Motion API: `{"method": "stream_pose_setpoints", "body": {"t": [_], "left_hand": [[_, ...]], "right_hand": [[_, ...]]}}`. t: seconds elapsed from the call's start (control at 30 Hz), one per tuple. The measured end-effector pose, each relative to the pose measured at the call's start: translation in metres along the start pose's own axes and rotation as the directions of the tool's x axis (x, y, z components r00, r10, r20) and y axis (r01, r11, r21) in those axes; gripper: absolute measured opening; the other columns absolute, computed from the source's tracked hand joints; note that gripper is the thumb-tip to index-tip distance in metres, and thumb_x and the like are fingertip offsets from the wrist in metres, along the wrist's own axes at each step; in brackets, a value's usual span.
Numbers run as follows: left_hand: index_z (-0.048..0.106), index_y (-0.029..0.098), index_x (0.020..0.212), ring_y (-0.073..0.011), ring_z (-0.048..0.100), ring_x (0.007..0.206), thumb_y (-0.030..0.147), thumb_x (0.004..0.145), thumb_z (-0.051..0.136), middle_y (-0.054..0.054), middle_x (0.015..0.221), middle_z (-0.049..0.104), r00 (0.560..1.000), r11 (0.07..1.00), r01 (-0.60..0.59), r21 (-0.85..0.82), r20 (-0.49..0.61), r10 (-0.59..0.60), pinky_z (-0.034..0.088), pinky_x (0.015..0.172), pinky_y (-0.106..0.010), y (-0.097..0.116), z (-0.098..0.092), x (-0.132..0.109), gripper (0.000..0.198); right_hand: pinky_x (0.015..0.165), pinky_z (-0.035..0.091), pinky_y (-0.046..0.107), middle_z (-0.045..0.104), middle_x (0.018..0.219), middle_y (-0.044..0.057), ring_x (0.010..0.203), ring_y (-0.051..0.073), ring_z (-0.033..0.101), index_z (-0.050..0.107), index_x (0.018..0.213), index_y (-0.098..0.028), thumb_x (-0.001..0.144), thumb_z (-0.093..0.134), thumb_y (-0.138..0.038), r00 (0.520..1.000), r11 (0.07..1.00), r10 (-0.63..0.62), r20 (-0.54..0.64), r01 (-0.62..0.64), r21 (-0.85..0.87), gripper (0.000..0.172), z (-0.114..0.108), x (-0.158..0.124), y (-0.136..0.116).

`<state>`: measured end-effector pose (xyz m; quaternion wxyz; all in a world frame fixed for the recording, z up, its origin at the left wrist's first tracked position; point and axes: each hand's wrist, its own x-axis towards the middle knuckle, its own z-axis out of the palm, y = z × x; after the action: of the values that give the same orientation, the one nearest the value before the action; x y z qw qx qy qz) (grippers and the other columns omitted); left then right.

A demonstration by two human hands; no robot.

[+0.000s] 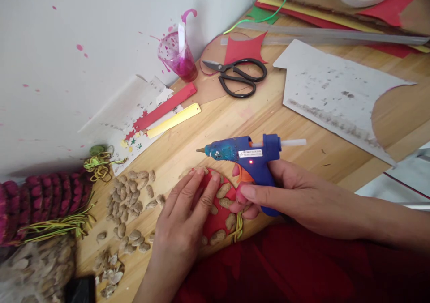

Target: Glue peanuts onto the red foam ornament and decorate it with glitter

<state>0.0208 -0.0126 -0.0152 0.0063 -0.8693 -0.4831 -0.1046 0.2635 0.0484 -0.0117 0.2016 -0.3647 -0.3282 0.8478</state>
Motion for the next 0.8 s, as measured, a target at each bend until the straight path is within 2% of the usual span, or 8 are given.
{"method": "stream_pose_setpoints", "body": {"t": [0.6, 0.8], "left_hand": [[0.052, 0.023, 0.148, -0.0292, 0.050, 0.138, 0.017, 0.101, 0.049, -0.014, 0.144, 0.057, 1.000, 0.999, -0.005, 0.034, -0.017, 0.005, 0.049, 0.109, -0.045, -0.004, 0.007, -0.005, 0.048], [0.051, 0.026, 0.148, -0.0293, 0.054, 0.133, 0.020, 0.101, 0.050, -0.013, 0.137, 0.062, 0.999, 0.998, -0.004, 0.056, -0.054, 0.007, 0.053, 0.104, -0.046, -0.005, 0.011, -0.006, 0.048]], "right_hand": [[0.088, 0.059, 0.039, 0.075, 0.095, 0.005, 0.085, 0.018, 0.071, 0.067, 0.104, -0.017, 0.089, 0.073, -0.042, 0.998, 0.995, -0.055, 0.002, 0.055, -0.080, 0.031, -0.003, 0.001, 0.003], [0.083, 0.062, 0.037, 0.075, 0.095, 0.006, 0.084, 0.019, 0.074, 0.064, 0.104, -0.017, 0.090, 0.073, -0.042, 0.997, 0.996, -0.069, -0.020, 0.067, -0.058, 0.030, 0.001, 0.001, 0.003]]}}
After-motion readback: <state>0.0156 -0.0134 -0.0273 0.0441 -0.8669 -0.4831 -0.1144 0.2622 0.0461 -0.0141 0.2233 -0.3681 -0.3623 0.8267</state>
